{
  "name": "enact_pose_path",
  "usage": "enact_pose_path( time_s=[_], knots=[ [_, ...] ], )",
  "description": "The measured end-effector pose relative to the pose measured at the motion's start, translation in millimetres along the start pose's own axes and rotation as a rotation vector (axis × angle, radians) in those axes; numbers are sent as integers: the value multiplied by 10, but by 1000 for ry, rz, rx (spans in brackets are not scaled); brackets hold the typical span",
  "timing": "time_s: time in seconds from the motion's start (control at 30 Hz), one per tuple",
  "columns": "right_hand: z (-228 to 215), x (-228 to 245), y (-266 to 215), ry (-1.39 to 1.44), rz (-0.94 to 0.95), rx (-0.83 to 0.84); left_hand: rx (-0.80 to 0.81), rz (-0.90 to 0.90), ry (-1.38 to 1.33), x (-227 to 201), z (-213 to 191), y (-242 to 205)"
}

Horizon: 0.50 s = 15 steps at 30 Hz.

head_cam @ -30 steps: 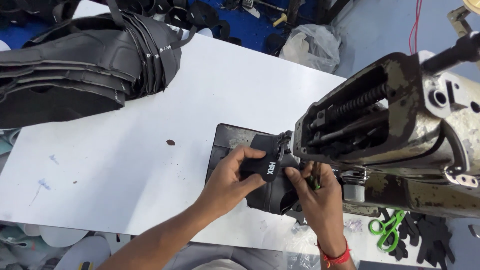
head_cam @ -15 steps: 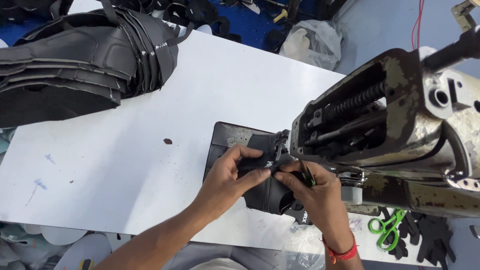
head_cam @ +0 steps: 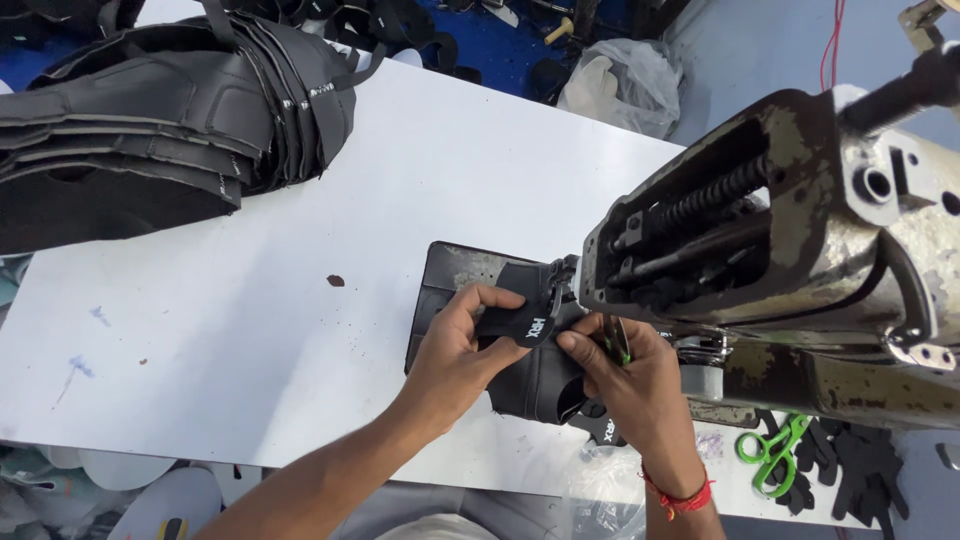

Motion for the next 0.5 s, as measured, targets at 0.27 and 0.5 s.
enact_pose_path(
  time_s=[0.27, 0.5],
  knots=[
    [-26, -10, -56, 139, -11, 40, 2, 25, -2, -54, 48, -35],
    [-308, 3, -348, 233, 89, -223, -9, 84, 161, -130, 56, -70]
  ],
)
Point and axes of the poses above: each hand's wrist, its own y-axis towards the middle knuckle, its own z-axis out of the palm, x = y × z, the point moved 9 cm from there along y, towards the middle knuckle, and after that the axes turned 6 degrees about x, right-handed, at the moved point
